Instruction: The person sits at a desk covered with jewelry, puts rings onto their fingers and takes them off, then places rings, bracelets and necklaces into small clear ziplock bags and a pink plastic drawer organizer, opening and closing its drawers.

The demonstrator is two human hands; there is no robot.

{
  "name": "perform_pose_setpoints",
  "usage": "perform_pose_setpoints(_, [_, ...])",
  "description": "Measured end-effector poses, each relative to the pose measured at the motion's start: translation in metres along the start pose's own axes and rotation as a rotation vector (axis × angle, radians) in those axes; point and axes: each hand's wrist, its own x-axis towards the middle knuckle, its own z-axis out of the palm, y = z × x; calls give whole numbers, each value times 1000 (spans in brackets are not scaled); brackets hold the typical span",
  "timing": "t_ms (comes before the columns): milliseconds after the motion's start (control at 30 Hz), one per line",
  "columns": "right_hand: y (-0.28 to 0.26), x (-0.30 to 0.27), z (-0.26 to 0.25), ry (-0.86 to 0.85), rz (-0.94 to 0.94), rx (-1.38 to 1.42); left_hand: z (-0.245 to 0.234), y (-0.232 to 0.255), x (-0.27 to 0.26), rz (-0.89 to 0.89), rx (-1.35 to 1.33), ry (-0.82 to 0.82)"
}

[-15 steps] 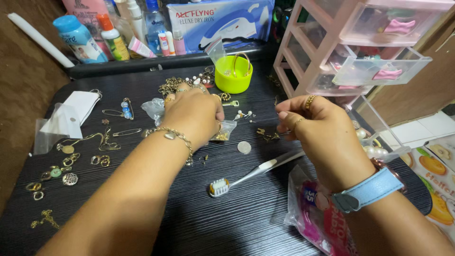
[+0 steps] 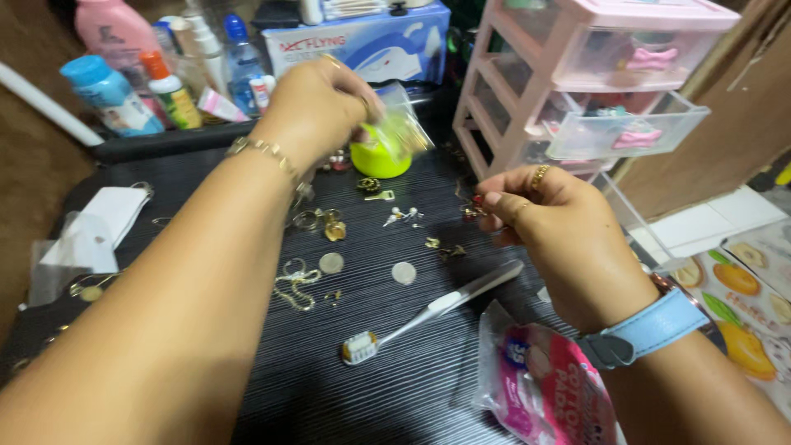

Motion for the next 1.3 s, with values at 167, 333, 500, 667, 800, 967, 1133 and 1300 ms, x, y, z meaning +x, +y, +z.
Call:
perform_pose_setpoints(167, [-3,-3,-5,12,31,-1,23,-20,32,54,284,228])
perform_pose_setpoints(333, [-2,-6,-10,26,47,-32,35,-47,38,145,540,413])
perform_pose_setpoints(500, [4,-5,-10,50,17,-7,35,-58,30,45,532,445])
perform_pose_setpoints(667, [9,3,-10,206,-114,43,35,-55,21,14,440,447])
perform_pose_setpoints(800, [9,1,-19,228,-175,80,31,-42,-1,14,367,446])
perform_pose_setpoints(967, [14,-11,-16,158,-155,45,25,-17,-48,187,344,251])
perform_pose_setpoints(1133, [15,-21,2,73,-175,-50,4,-14,-101,125,356,125])
perform_pose_setpoints(1300, [16,-24,12,13,-200,-100,-66,-30,-120,60,438,290])
